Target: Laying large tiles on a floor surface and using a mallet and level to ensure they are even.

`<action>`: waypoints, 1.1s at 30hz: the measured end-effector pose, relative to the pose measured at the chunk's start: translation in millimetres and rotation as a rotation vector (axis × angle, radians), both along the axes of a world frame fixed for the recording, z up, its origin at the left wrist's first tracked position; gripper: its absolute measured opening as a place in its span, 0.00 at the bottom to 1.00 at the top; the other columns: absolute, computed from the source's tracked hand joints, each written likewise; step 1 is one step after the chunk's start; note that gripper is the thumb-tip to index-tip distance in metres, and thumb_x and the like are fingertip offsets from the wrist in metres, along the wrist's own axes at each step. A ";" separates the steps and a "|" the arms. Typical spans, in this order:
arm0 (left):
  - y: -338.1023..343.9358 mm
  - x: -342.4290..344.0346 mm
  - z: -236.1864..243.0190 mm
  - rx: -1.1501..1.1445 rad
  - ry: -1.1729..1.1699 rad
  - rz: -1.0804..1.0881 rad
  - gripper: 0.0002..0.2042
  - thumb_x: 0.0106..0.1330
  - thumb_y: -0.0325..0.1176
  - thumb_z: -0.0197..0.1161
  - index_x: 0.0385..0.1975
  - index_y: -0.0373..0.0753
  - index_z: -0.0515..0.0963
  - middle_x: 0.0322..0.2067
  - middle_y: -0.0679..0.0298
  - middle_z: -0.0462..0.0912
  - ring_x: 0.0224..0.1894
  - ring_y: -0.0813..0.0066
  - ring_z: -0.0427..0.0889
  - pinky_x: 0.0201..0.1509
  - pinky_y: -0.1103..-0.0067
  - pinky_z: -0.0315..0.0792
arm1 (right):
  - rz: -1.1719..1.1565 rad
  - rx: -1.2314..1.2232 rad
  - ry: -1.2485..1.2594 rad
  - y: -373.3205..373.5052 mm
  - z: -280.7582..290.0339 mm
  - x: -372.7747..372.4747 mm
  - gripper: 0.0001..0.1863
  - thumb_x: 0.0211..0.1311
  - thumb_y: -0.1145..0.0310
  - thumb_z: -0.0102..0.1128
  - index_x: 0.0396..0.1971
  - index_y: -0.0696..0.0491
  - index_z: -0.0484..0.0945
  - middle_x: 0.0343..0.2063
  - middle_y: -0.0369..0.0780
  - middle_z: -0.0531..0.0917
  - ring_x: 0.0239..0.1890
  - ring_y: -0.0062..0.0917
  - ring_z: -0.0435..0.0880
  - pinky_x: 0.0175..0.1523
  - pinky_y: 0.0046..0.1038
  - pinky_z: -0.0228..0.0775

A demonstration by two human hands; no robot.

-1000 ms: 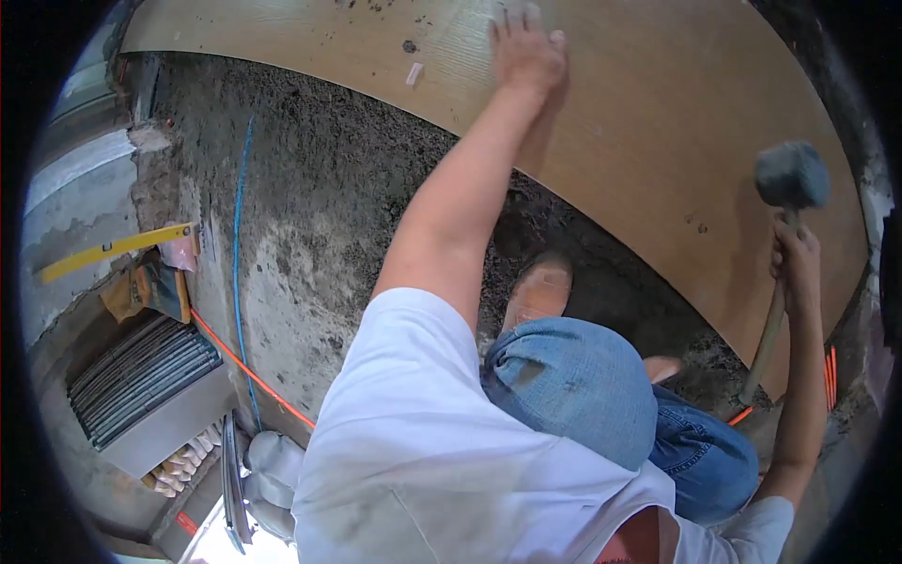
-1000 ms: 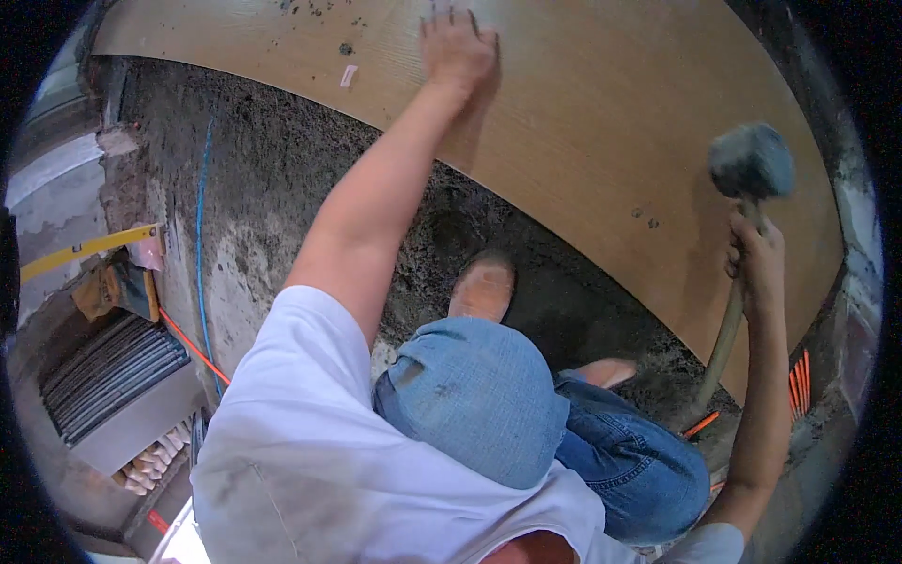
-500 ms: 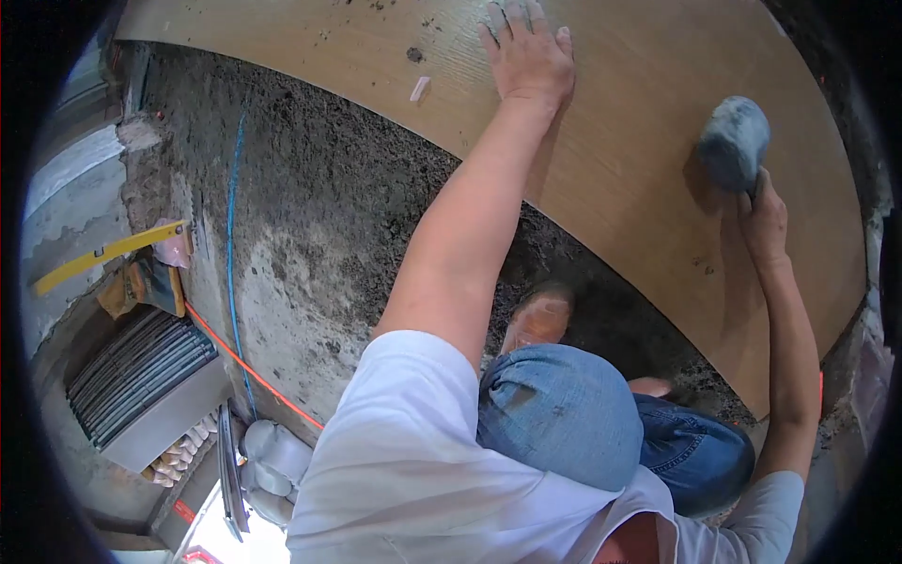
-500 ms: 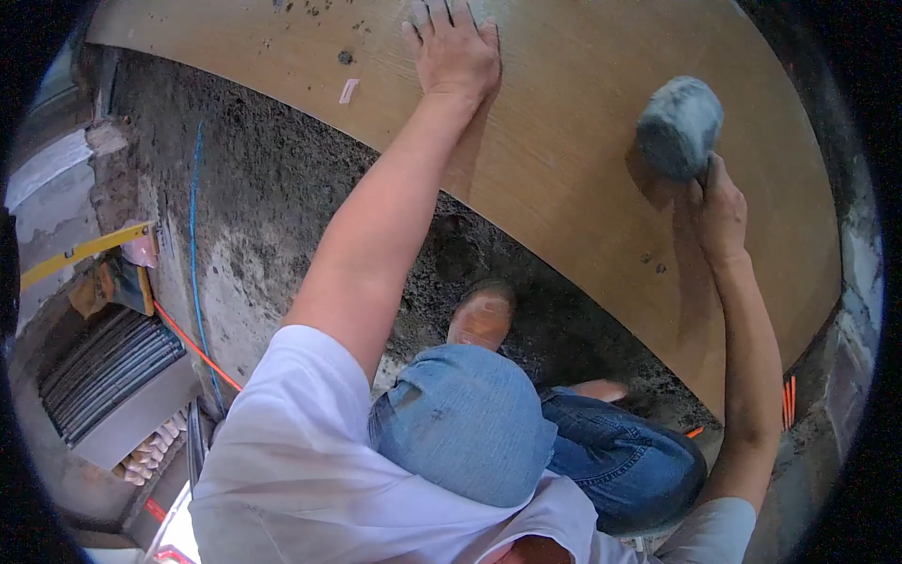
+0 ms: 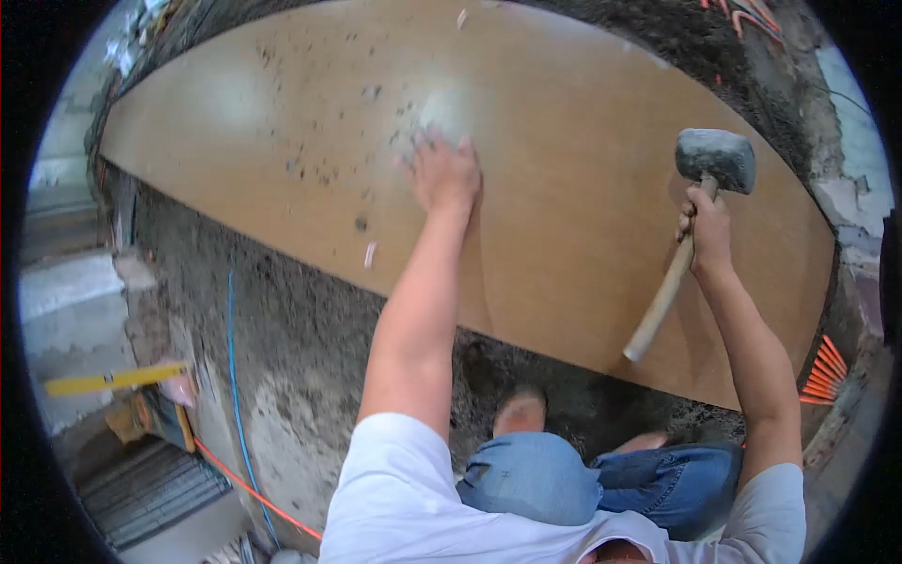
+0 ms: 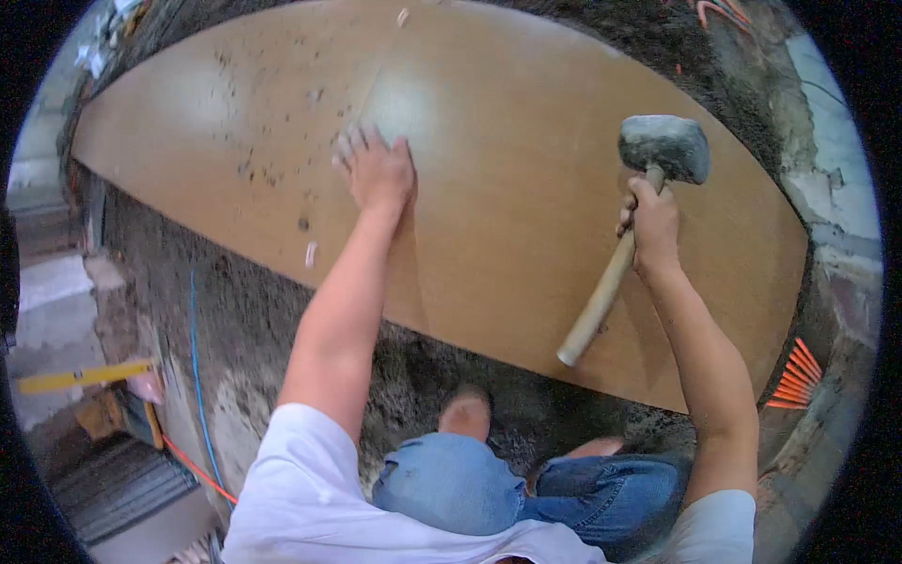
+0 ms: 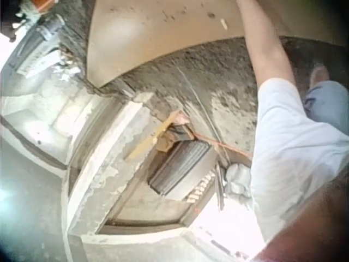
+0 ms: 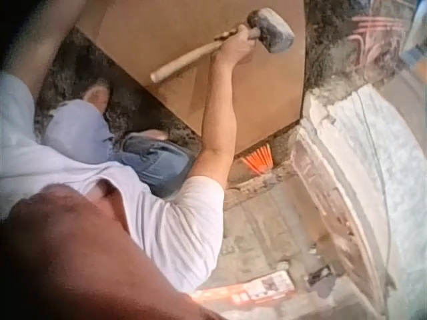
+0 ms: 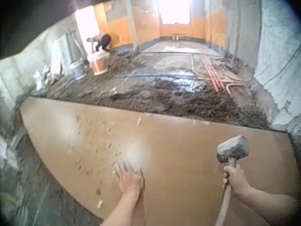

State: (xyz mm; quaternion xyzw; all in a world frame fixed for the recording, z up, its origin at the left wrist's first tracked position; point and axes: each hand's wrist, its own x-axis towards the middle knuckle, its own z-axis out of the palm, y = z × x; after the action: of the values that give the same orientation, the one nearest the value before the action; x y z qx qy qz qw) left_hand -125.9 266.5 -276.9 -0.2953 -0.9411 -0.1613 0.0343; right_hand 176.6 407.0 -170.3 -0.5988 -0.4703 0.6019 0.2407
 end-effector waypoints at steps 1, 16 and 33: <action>7.3 5.8 8.1 0.028 0.018 -0.039 0.30 0.62 0.52 0.48 0.60 0.38 0.61 0.64 0.51 0.56 0.68 0.52 0.49 0.68 0.55 0.40 | -0.157 0.066 0.074 9.4 7.9 0.3 0.06 0.56 0.69 0.52 0.26 0.54 0.68 0.19 0.34 0.70 0.17 0.18 0.71 0.20 0.25 0.65; 16.5 9.2 11.6 -0.123 0.087 -0.074 0.25 0.65 0.50 0.46 0.56 0.39 0.66 0.60 0.50 0.62 0.64 0.53 0.57 0.64 0.53 0.48 | 0.083 0.248 -0.532 106.2 -52.0 2.7 0.16 0.49 0.60 0.55 0.29 0.59 0.80 0.24 0.48 0.81 0.32 0.33 0.83 0.36 0.34 0.73; 126.8 368.8 17.6 -0.139 0.144 -1.500 0.30 0.68 0.50 0.41 0.63 0.35 0.55 0.65 0.53 0.53 0.69 0.56 0.47 0.69 0.61 0.42 | -0.506 0.092 -0.303 -83.6 -5.1 297.3 0.19 0.61 0.58 0.47 0.33 0.63 0.70 0.13 0.44 0.74 0.15 0.31 0.76 0.24 0.34 0.70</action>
State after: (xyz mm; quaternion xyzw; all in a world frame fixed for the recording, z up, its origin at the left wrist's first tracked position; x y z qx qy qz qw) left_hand 242.9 393.4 -259.2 -0.8677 -0.4914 -0.0620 -0.0417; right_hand 473.9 323.3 -175.4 -0.7684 -0.3636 0.4046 0.3370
